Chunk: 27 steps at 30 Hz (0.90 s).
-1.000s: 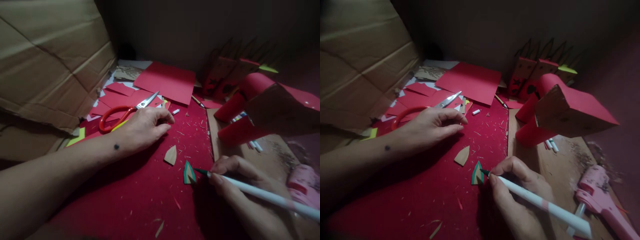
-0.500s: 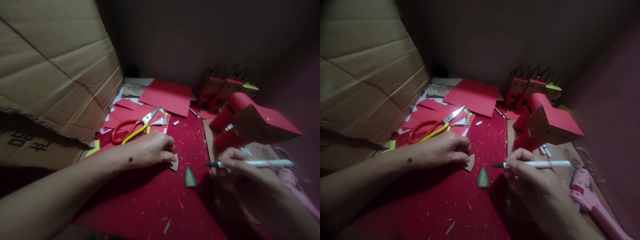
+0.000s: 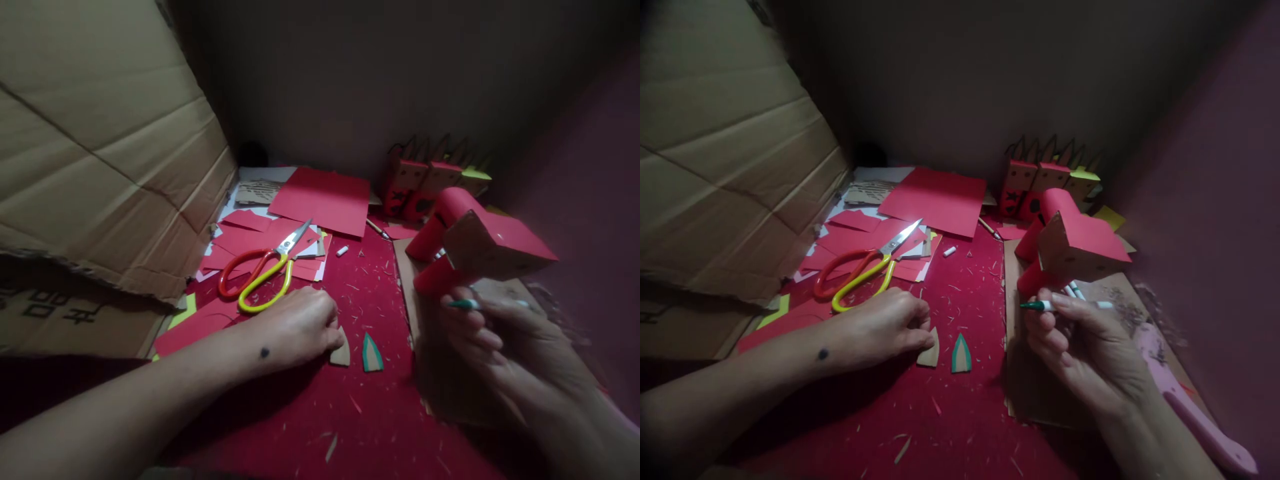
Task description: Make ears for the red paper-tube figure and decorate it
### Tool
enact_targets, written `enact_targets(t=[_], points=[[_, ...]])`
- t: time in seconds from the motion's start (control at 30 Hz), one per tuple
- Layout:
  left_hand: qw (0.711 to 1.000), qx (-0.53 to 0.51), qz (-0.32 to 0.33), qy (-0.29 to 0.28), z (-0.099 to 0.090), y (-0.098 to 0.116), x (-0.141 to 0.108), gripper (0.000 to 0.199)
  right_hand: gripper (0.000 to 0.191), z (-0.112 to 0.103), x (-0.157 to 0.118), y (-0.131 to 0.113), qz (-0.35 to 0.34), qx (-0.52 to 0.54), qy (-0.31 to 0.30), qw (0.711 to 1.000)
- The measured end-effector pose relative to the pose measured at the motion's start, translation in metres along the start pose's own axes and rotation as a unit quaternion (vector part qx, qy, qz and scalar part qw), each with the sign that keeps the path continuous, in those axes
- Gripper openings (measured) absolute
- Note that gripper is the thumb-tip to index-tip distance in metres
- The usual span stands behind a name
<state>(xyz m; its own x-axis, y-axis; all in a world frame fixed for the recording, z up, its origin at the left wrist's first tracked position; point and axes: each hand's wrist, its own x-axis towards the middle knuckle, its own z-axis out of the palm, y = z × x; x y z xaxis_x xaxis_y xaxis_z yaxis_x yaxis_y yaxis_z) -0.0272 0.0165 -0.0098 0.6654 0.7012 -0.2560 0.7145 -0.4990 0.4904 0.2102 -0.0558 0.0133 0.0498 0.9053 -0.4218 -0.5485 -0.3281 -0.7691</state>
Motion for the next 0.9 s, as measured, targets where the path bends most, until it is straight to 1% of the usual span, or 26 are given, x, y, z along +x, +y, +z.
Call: enact_targets(t=[0.07,0.1,0.13,0.17,0.2,0.23,0.27,0.3,0.33,0.37,0.4,0.43,0.47,0.53,0.57,0.6,0.67,0.7,0.73,0.77,0.83,0.9], points=[[1.000,0.006,-0.002,-0.011,-0.005,0.002,-0.003,0.023,0.016,-0.001,0.000,0.008,-0.008,-0.060,-0.020,0.998],[1.000,0.006,-0.001,-0.015,-0.008,0.003,-0.004,0.025,0.016,-0.002,-0.001,0.013,-0.037,-0.122,-0.025,0.991],[1.000,0.005,0.000,-0.016,-0.011,0.004,-0.005,0.027,0.013,-0.003,-0.003,0.016,-0.094,-0.204,-0.023,0.974],[1.000,0.001,0.000,-0.017,-0.014,0.004,-0.006,0.028,0.009,-0.005,-0.005,0.019,-0.171,-0.298,-0.023,0.939],[1.000,-0.004,-0.001,-0.016,-0.017,0.005,-0.006,0.028,0.006,-0.007,-0.008,0.022,-0.259,-0.392,-0.029,0.882],[1.000,-0.009,-0.003,-0.013,-0.019,0.004,-0.006,0.027,0.012,-0.009,-0.010,0.023,-0.344,-0.473,-0.044,0.810],[1.000,-0.013,-0.006,-0.011,-0.021,0.004,-0.006,0.026,0.020,-0.011,-0.012,0.024,-0.414,-0.532,-0.065,0.736],[1.000,-0.015,-0.009,-0.009,-0.022,0.003,-0.005,0.025,0.026,-0.012,-0.014,0.025,-0.463,-0.570,-0.087,0.673],[1.000,-0.015,-0.009,-0.010,-0.022,0.002,-0.005,0.024,0.030,-0.012,-0.016,0.026,-0.494,-0.586,-0.104,0.633],[1.000,-0.013,-0.007,-0.011,-0.022,0.000,-0.004,0.023,0.031,-0.011,-0.018,0.026,-0.507,-0.592,-0.110,0.616],[1.000,-0.009,-0.003,-0.007,-0.022,-0.002,-0.005,0.022,0.029,-0.010,-0.020,0.027,-0.507,-0.591,-0.103,0.619],[1.000,-0.005,0.000,-0.001,-0.022,-0.003,-0.006,0.021,0.025,-0.007,-0.023,0.027,-0.495,-0.583,-0.087,0.638],[1.000,-0.002,0.004,0.007,-0.022,-0.005,-0.009,0.019,0.020,-0.003,-0.024,0.027,-0.465,-0.575,-0.068,0.670],[1.000,-0.001,0.007,0.024,-0.022,-0.007,-0.015,0.017,0.007,0.005,-0.027,0.025,-0.378,-0.542,-0.022,0.750],[1.000,-0.004,0.005,0.028,-0.022,-0.007,-0.020,0.016,0.005,0.009,-0.027,0.024,-0.329,-0.519,-0.002,0.789],[1.000,-0.008,0.002,0.028,-0.020,-0.007,-0.024,0.015,0.008,0.013,-0.026,0.023,-0.284,-0.489,0.012,0.825],[1.000,-0.012,-0.006,0.024,-0.015,-0.005,-0.032,0.013,0.011,0.021,-0.021,0.023,-0.202,-0.422,0.008,0.884],[1.000,-0.009,-0.011,0.023,-0.011,-0.003,-0.035,0.011,0.010,0.024,-0.018,0.024,-0.162,-0.388,-0.009,0.907],[1.000,-0.002,-0.009,0.026,-0.006,-0.002,-0.037,0.009,0.010,0.028,-0.015,0.025,-0.128,-0.358,-0.026,0.925],[0.999,0.006,-0.007,0.035,-0.001,0.000,-0.039,0.008,0.009,0.031,-0.011,0.028,-0.099,-0.337,-0.041,0.935],[0.999,0.015,0.005,0.052,0.006,0.002,-0.043,0.008,0.008,0.037,-0.005,0.034,-0.068,-0.323,-0.063,0.942],[0.997,-0.003,0.035,0.063,0.012,0.003,-0.045,0.006,0.006,0.042,0.000,0.041,-0.065,-0.322,-0.072,0.942]])
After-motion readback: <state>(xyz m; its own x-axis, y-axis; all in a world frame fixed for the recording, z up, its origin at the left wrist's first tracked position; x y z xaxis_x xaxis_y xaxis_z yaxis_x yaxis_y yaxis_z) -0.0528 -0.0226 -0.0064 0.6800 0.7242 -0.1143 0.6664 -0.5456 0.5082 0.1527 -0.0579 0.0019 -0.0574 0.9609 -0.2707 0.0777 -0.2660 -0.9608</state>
